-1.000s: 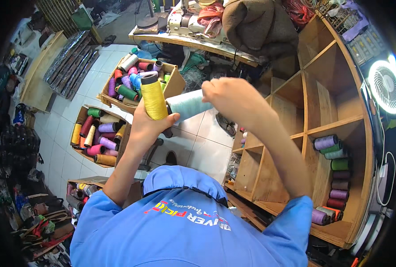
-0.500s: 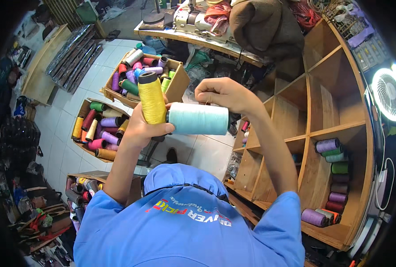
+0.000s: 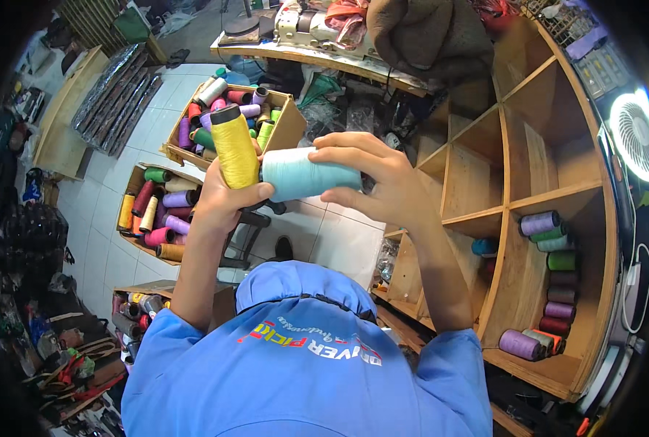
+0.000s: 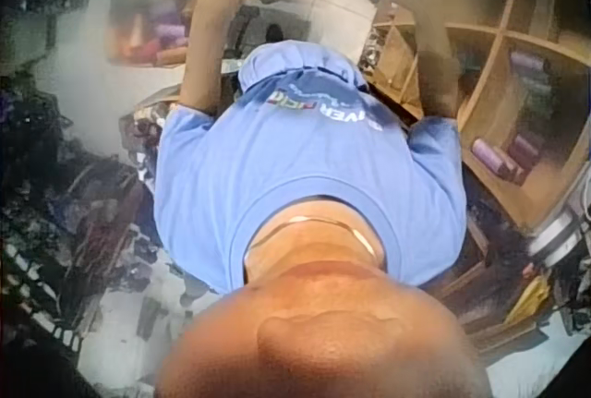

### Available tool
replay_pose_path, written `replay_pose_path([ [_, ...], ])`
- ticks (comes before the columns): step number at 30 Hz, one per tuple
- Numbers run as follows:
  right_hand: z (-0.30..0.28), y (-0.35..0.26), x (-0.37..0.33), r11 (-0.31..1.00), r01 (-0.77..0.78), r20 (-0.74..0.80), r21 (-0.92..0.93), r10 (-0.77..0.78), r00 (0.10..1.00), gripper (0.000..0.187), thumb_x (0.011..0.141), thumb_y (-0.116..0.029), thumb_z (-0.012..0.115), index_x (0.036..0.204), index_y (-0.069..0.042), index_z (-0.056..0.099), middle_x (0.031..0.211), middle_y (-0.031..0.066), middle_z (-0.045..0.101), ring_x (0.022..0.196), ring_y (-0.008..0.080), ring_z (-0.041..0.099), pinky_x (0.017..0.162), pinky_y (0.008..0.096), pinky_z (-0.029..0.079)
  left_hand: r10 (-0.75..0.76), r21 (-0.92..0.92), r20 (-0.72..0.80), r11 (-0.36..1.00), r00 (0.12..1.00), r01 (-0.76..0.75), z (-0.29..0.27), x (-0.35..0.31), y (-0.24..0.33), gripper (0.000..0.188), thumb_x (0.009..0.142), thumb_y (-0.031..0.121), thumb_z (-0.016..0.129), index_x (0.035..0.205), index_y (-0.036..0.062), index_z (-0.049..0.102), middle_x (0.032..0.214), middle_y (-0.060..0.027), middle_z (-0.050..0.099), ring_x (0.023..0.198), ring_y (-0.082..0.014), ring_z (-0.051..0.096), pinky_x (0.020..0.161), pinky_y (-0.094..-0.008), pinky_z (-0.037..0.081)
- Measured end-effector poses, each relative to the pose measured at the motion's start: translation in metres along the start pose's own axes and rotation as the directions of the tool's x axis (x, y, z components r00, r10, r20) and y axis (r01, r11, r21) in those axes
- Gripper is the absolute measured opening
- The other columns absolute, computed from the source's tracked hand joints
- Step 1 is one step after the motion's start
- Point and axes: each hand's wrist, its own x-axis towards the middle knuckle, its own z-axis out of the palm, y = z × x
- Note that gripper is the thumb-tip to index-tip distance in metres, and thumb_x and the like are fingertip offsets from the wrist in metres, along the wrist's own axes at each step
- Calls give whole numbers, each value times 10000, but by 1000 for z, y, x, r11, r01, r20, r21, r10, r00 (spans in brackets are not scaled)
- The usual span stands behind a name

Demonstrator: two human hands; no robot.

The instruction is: The person organizes several thread spools by taking them from cardboard boxes and placing them onto a wooden shelving unit.

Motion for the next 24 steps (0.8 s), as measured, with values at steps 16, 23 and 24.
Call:
replay_pose_path([
  [16, 12, 12, -6, 956, -290, 208, 42, 276, 938, 644, 622, -451, 782, 1048, -1, 609, 912, 164, 650, 834, 277, 641, 762, 334, 486, 6, 44, -21, 999, 1000, -5, -1, -9, -9, 555, 574, 46, 807, 1044, 23, 512, 955, -49, 578, 872, -140, 575, 785, -291, 475],
  [23, 27, 13, -24, 864, -351, 61, 360, 354, 933, 797, 590, -316, 834, 1258, -72, 473, 1113, 125, 576, 1001, 234, 578, 819, 347, 467, -32, 68, -39, 997, 999, 35, -2, -14, -11, 551, 581, 59, 804, 1050, 23, 517, 957, -41, 574, 862, -131, 571, 778, -284, 472],
  [24, 28, 11, -26, 807, -351, -5, 475, 401, 916, 836, 577, -289, 844, 1287, -94, 446, 1148, 116, 555, 1046, 225, 554, 835, 351, 461, -29, 44, -42, 999, 999, 30, -2, -14, -12, 551, 579, 60, 805, 1049, 23, 518, 957, -39, 573, 860, -130, 570, 775, -282, 472],
])
